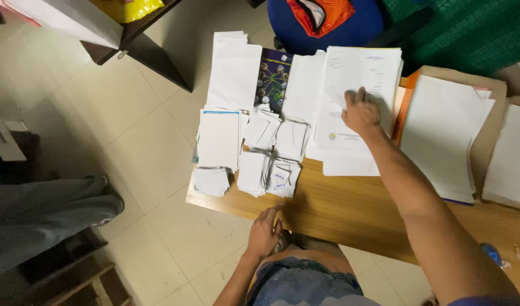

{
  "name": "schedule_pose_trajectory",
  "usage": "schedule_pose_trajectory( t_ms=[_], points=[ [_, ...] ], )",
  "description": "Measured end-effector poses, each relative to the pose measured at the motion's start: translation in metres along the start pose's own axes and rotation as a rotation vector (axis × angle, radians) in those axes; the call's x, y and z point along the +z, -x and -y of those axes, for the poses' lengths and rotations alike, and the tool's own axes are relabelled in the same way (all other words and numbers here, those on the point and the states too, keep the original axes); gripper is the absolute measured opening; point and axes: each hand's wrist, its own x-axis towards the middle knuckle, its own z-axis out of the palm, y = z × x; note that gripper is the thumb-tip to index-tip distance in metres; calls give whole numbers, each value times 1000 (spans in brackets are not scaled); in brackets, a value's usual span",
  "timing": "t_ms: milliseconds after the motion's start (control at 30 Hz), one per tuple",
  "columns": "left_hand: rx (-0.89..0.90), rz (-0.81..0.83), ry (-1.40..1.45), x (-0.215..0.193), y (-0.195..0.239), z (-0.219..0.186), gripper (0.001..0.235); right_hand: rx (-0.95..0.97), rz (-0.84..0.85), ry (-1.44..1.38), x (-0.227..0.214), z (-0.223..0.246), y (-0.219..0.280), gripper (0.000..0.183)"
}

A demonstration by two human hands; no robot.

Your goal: The person sorts various stacks of papers and envelopes on a table, picking up individual sheets and documents, checking them, and placing them into different piles or cardboard boxes.

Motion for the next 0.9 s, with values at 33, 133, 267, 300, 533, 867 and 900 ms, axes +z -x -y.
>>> schedule_pose_trajectory(
  t_ms=[33, 133, 267, 300, 533, 867, 900],
  points=[
    [12, -3, 9, -5, -5, 3, 41, -4, 1, 1, -2, -2, -1, 59],
    [6, 13, 64, -11, -10, 25, 36, 71, 56, -107, -25, 11, 12, 25],
    [-262, 209, 501, -2, -22, 65, 30, 93, -384, -479, -93, 59, 60, 24],
    [-277, 212, 508, 0, -25, 72, 30, 161, -353, -670, -106, 78, 78, 27],
    [-568, 492, 1217, -32, -76, 76, 71, 25, -296, -1081, -162, 220, 204, 35],
    [-266, -31, 510, -92, -98, 141, 54, -235, 84, -1197, -191, 302, 157, 45],
    [-245, -96, 461, -94, -101, 159, 50, -244, 86, -1197, -193, 309, 150, 45]
  ],
)
